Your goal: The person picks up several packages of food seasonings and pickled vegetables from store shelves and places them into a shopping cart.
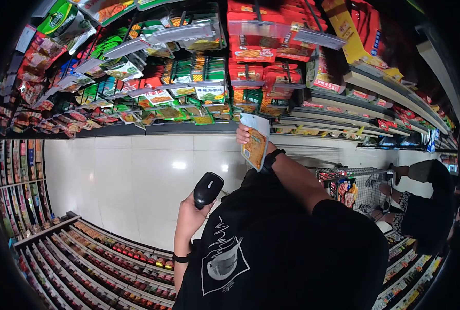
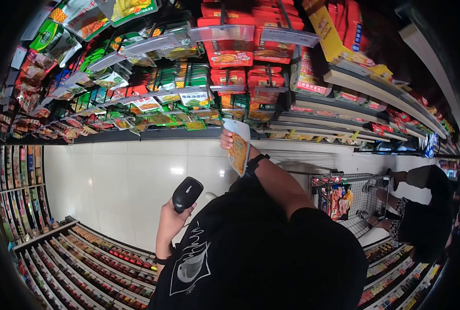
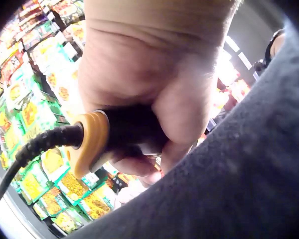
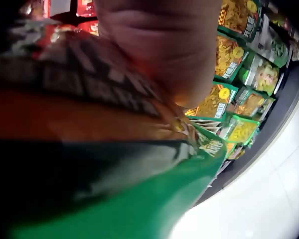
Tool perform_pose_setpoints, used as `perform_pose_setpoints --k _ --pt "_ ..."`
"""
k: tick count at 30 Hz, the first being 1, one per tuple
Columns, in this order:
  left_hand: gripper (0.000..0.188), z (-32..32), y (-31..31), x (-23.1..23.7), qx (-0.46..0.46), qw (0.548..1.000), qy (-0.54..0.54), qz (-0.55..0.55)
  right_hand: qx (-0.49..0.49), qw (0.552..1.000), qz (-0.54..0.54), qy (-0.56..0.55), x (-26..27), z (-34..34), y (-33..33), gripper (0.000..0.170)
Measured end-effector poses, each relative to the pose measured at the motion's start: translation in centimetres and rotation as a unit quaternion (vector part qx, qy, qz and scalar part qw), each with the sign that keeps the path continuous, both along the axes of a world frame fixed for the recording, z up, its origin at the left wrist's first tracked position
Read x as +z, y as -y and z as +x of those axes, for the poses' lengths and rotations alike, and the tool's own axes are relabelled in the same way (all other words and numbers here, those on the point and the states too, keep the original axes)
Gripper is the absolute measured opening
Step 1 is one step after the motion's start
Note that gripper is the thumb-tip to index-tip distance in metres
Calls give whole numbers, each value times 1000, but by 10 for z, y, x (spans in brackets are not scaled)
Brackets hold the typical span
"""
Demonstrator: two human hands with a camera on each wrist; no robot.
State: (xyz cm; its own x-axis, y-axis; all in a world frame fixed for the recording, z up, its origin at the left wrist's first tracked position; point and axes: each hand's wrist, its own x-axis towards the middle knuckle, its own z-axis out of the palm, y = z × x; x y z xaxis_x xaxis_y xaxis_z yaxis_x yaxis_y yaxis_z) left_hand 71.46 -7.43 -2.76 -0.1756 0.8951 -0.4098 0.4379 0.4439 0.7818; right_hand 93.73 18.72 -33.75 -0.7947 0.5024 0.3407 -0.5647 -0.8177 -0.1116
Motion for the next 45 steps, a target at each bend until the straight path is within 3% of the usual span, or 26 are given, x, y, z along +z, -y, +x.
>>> perform_pose_setpoints --k 6,13,16,18,19,20,22,23,26,29,32,37,40,43,45 --pt "40 13 -27 33 -129 992 -4 -5 0 995 -89 -44 70 -19 23 20" --pt "40 9 -16 26 -151 988 19 2 -2 991 -122 -55 108 -29 44 23" --pt "38 3 -15 31 -129 991 20 -27 20 993 -111 16 91 -25 40 29" --pt "36 -5 -9 21 -114 993 21 -34 33 976 -75 202 60 -3 30 27" --pt "33 -7 -7 18 -105 994 20 -16 38 954 -56 293 58 3 26 28" --pt "29 -9 -5 15 -97 995 20 2 -24 911 -54 407 54 4 28 26" --pt "28 -16 2 7 -77 997 13 0 -145 777 -46 611 61 3 36 34" --pt "29 -22 5 2 -65 998 6 -20 -188 771 -17 608 30 15 33 48" --pt "27 -25 15 0 -4 999 15 -38 -208 662 111 711 -21 54 16 48" --pt "28 -26 23 -2 36 998 13 -48 -220 454 297 811 -33 81 -3 47" --pt "29 -21 28 0 71 995 16 -66 -298 376 339 810 -54 92 -19 41" --pt "29 -8 23 8 97 993 -9 -71 -300 326 303 844 -51 87 -43 29" --pt "28 -2 20 8 109 992 -8 -66 -302 408 274 817 -74 84 -61 32" --pt "27 4 17 7 122 991 -3 -61 -386 497 204 750 -113 76 -79 35" --pt "27 7 14 10 127 990 -2 -59 -430 511 189 720 -135 69 -92 31"
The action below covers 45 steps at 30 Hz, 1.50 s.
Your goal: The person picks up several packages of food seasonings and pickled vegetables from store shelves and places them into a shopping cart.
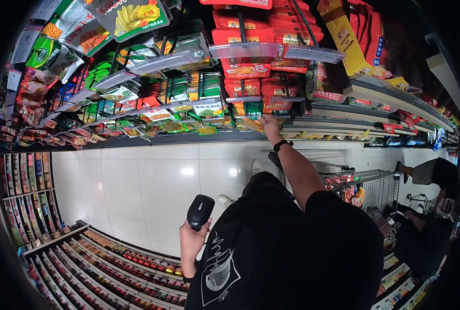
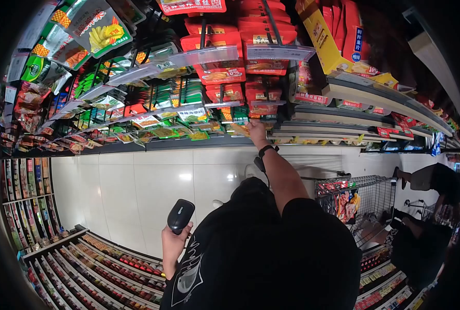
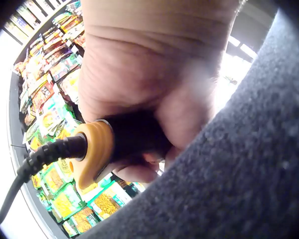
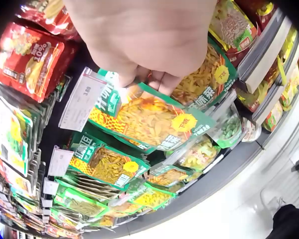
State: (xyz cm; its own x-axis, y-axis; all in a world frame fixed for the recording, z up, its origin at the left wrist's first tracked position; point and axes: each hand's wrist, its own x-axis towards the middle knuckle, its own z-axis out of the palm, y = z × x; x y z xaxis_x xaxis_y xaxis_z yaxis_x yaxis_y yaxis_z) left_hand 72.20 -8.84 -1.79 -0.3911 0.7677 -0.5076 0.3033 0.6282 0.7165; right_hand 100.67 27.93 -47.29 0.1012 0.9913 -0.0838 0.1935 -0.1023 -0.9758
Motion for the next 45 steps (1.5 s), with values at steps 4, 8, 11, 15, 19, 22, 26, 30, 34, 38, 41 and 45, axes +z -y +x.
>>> perform_pose_setpoints --k 4,8,11,15,19,22,26,30,34,38,41,45 --pt "28 2 1 -9 12 1000 -2 5 -60 997 -5 -58 12 -15 5 20" --pt "29 7 -1 -5 15 1000 -10 -16 -18 976 -128 -176 16 -15 7 14" --pt "29 7 2 -9 17 1000 -19 -13 -18 964 -125 -236 14 -22 6 12" --pt "29 4 5 -11 11 999 -32 -22 -35 979 -107 -173 16 -26 6 12" --pt "25 3 9 -11 1 999 -39 -14 -62 987 -40 -143 2 -36 7 13" --pt "26 4 8 -7 2 999 -39 -6 -51 990 -60 -119 4 -29 8 14" --pt "28 4 7 -6 -2 999 -39 -11 -49 991 -85 -86 5 -27 9 15" --pt "30 2 9 -9 -5 999 -46 -12 -53 992 -43 -109 -14 -29 9 17" --pt "31 3 10 -8 -5 999 -50 -3 -78 994 -44 -60 -1 -28 12 18" --pt "31 4 10 -6 -2 999 -47 -4 -72 994 -52 -63 5 -28 13 17" --pt "32 3 12 -10 -1 999 -47 1 -76 992 -75 -69 14 -29 15 17" --pt "29 6 11 -8 -6 999 -52 7 -83 994 -69 -17 2 -28 11 19"
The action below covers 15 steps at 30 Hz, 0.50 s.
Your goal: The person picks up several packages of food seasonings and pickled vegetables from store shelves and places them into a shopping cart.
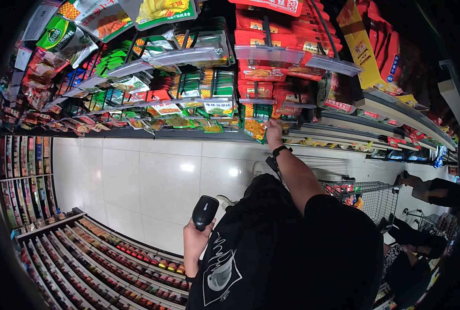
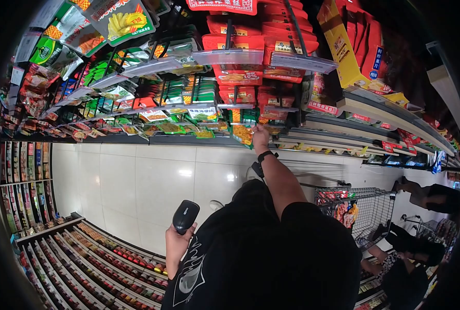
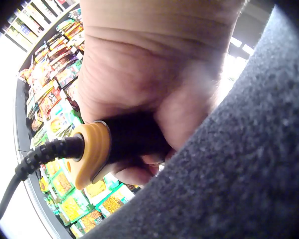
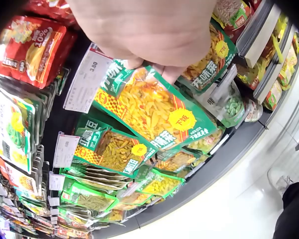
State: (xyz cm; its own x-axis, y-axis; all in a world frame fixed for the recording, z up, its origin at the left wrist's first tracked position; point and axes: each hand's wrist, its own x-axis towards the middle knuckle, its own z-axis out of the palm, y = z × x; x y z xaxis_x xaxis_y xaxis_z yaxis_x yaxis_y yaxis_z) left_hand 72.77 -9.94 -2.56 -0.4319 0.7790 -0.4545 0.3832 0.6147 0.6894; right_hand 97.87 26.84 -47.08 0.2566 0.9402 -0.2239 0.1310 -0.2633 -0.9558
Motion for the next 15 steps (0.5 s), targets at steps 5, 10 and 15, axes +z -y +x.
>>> perform_pose_setpoints --k 5,10,15 --pt "27 0 1 -3 6 1000 11 -21 14 998 51 28 19 0 5 20" --pt "25 3 -5 0 0 1000 8 -12 -3 997 52 64 -7 -4 -2 24" --pt "28 7 -13 6 -18 1000 -3 -4 -13 994 50 101 4 -7 1 21"
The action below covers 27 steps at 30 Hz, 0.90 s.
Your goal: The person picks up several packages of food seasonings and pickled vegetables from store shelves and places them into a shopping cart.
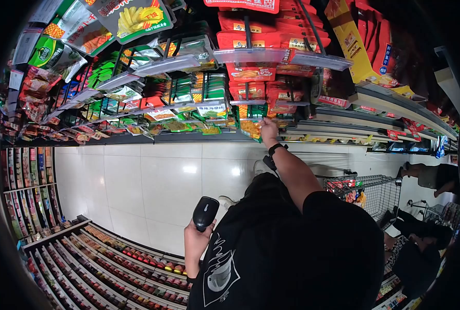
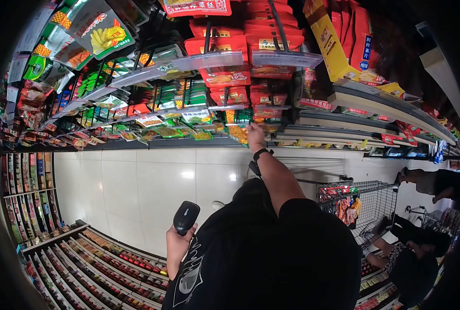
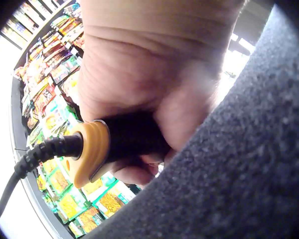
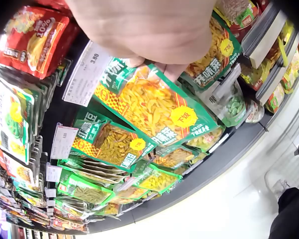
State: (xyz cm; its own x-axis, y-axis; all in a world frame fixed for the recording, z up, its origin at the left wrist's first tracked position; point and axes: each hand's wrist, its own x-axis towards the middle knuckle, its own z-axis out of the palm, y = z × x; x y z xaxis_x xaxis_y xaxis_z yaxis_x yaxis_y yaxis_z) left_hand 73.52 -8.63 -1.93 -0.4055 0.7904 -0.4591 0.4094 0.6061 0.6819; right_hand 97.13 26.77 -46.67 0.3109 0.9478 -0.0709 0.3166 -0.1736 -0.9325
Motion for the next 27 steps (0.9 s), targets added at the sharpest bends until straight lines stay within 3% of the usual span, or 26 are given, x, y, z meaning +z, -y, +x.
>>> perform_pose_setpoints --k 4,7,11,19,22,24,25,26,27 --pt "30 2 -4 1 -10 1000 -10 5 -16 998 -22 60 11 0 4 20" --pt "30 2 -6 0 -13 1000 -18 1 -19 999 -21 20 14 0 3 22" --pt "30 3 -5 -3 -12 1000 -18 5 -10 998 -51 48 20 0 -4 23" --pt "31 4 -8 -1 -9 1000 -22 -21 -137 990 -14 30 -49 -16 -25 24" --pt "31 5 -6 -3 -9 1000 -15 -8 -150 985 -80 32 -10 -15 -16 13" --pt "32 4 -5 -4 -9 1000 -12 3 -129 980 -140 61 -13 -8 -7 11" --pt "32 3 -4 -5 -7 1000 -10 4 -119 975 -170 75 -21 -2 -4 11" --pt "32 2 -3 -6 -5 1000 -7 4 -84 991 -93 56 -101 12 -2 14" --pt "32 2 -2 -7 -3 1000 -2 5 -42 989 -120 75 -134 24 3 15"
